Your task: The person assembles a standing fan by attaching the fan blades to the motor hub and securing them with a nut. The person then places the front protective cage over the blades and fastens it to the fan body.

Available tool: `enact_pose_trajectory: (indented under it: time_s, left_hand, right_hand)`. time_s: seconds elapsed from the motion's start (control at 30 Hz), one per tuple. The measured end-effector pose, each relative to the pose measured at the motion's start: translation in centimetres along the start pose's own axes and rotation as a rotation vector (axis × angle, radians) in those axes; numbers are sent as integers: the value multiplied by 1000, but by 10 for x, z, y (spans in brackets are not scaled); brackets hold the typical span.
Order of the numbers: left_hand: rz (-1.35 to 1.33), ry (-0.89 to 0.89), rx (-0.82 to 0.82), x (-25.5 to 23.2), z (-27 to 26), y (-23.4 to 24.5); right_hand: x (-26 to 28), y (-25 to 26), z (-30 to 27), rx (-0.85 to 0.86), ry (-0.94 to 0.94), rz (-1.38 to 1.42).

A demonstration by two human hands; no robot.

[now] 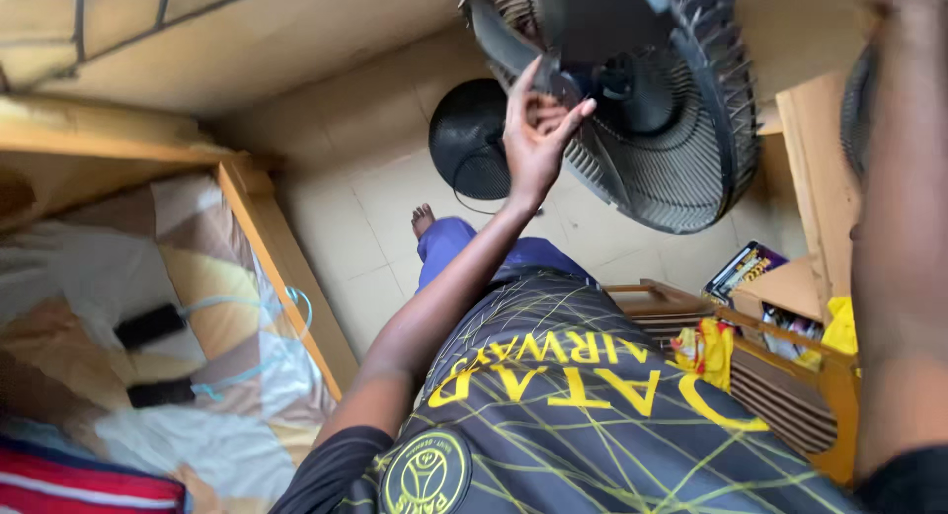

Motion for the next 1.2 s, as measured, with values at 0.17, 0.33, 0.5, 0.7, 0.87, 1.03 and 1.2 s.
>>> enact_pose_trajectory:
  time_s: [0.17, 0.33, 0.5, 0.7, 0.87, 1.03, 1.2]
  left_hand:
    - [195, -287, 18, -22, -1, -29]
    - [329, -213, -149, -5, 4, -25]
    - [60, 17, -222, 17, 0, -26]
    - [-53, 426, -195, 39, 2, -15]
    - [-57, 169, -174, 21, 10, -17]
    - [211, -215, 105, -25, 2, -24]
    - [785, -617, 180, -66, -11, -28]
  right_hand:
    - [-64, -36, 72, 167, -35, 105]
    - [-69, -36, 63, 202, 40, 363]
    - [-40, -33, 29, 206, 173, 642]
    - [1, -28, -3, 201, 302, 818]
    - [14, -28, -13, 193, 313, 859]
    - [17, -20, -10, 222, 338, 755]
    - [33, -28, -19, 285, 306, 808]
Point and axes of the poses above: each hand's wrist, its own z-axis towards the middle knuckle, its own y-axis out of the back of the hand, x = y × z, the point moved 8 cm from there along z, towards the middle knuckle, and after that the axes turned 2 degrees about -y, right-handed, at the moved point
